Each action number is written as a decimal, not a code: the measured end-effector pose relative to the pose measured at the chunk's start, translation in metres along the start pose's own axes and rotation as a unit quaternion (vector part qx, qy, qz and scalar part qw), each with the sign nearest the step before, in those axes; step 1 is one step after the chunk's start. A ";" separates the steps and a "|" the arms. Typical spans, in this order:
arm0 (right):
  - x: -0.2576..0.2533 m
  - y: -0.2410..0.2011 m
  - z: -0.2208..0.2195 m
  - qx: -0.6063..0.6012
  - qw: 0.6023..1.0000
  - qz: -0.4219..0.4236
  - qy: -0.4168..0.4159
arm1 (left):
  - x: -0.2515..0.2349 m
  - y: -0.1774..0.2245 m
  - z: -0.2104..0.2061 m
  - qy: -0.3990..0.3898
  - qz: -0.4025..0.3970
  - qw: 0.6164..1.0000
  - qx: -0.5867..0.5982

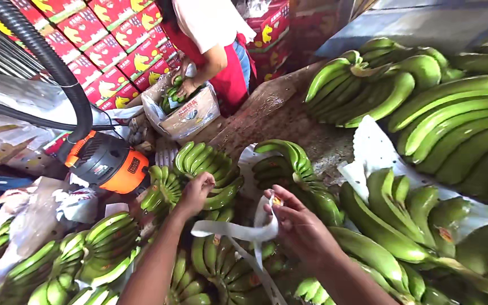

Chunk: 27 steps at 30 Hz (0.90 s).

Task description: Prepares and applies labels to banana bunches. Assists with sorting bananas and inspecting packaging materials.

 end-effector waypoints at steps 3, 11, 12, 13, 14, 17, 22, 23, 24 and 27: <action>0.012 -0.010 -0.001 0.030 0.998 0.020 -0.058 | -0.044 -0.053 -0.029 -0.235 0.050 0.962 -0.132; 0.007 -0.014 0.021 0.141 0.989 0.019 -0.040 | -0.081 -0.096 -0.086 -0.430 0.065 0.860 -0.266; 0.005 -0.015 0.022 0.147 0.988 0.016 -0.033 | -0.083 -0.099 -0.086 -0.422 0.077 0.867 -0.253; 0.003 -0.014 0.023 0.149 0.988 0.015 -0.027 | -0.084 -0.103 -0.084 -0.407 0.093 0.877 -0.239; 0.000 -0.014 0.023 0.147 0.989 0.017 -0.020 | -0.085 -0.107 -0.082 -0.386 0.109 0.886 -0.232; -0.007 -0.012 0.020 0.153 0.988 0.032 0.017 | -0.090 -0.090 -0.068 -0.262 0.101 0.937 -0.207; -0.017 -0.009 0.018 0.168 0.984 0.031 0.054 | -0.056 0.030 -0.054 0.038 -0.163 0.981 0.097; -0.017 -0.008 0.016 0.174 0.983 0.029 0.055 | -0.043 0.053 -0.057 0.049 -0.221 0.969 0.103; -0.016 -0.007 0.014 0.176 0.982 0.026 0.055 | -0.032 0.071 -0.061 0.058 -0.261 0.961 0.065; -0.012 -0.001 0.008 0.149 0.989 -0.006 0.021 | -0.011 0.096 -0.069 0.150 -0.358 0.911 -0.140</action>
Point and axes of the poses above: each hand's wrist, its own x-axis away from the middle knuckle, its own z-axis out of the back of the hand, y = z × x, the point moved 6 cm from there along -x, towards the middle knuckle, and after that the axes turned 11 degrees about -z, right-handed, at the moved point
